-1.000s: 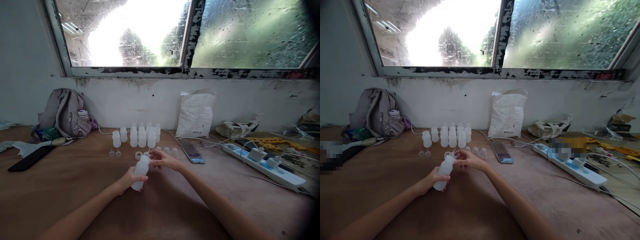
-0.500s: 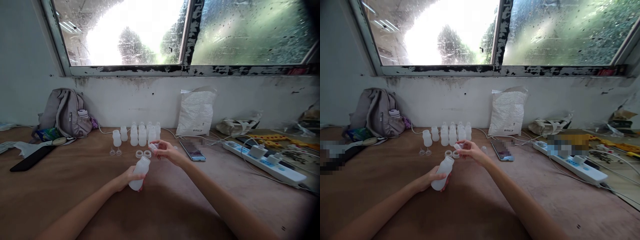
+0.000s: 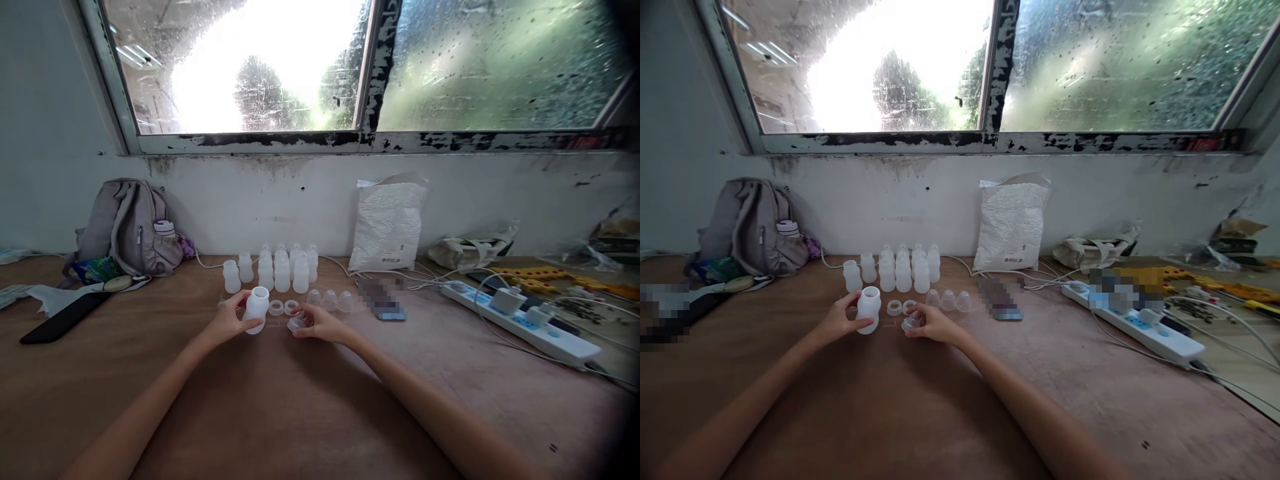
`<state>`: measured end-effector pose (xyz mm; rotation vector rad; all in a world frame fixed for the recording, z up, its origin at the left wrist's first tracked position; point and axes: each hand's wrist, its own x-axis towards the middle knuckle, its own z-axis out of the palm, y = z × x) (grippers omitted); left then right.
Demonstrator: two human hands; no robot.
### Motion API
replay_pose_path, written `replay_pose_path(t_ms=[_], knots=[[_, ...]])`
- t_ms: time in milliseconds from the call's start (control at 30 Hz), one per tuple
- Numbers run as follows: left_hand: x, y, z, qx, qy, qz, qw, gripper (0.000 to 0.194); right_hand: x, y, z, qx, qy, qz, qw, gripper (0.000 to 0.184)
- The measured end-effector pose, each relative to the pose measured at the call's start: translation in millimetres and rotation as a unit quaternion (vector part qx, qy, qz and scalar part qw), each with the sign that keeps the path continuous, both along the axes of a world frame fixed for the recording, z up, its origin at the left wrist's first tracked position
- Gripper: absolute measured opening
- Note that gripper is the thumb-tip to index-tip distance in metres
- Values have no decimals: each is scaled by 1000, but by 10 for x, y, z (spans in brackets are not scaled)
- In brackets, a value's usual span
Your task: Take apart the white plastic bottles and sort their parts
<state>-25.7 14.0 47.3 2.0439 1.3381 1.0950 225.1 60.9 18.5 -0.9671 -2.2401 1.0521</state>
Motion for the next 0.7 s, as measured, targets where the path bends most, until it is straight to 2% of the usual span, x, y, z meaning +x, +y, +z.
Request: replay_pose_path(t_ms=[233,300,367,400,467,567,700], knots=[[66,-24,-158,-11,51,-16,999,50,-7,-15,-40,20,-19,-9,1000,55],[72,-12,-198,12,50,-4,999,60,-18,-26,-53,31,-21,-12,999,55],[67,-10,-204,66,55,3,996,69,-30,-41,-61,45,-22,-12,999,53],[63,-13,-195,96,64,1,993,67,-36,-48,-62,53,-23,-11,998,53],[53,-21,-159,145,90,-4,985,48,-45,-63,-61,68,-27,-12,997,52],[21,13,-90,175,127,8,976,22,-51,-79,-56,78,-30,-14,996,51],[-86,243,50,227,163,60,958,22,-55,-87,-65,80,-33,-15,996,49]])
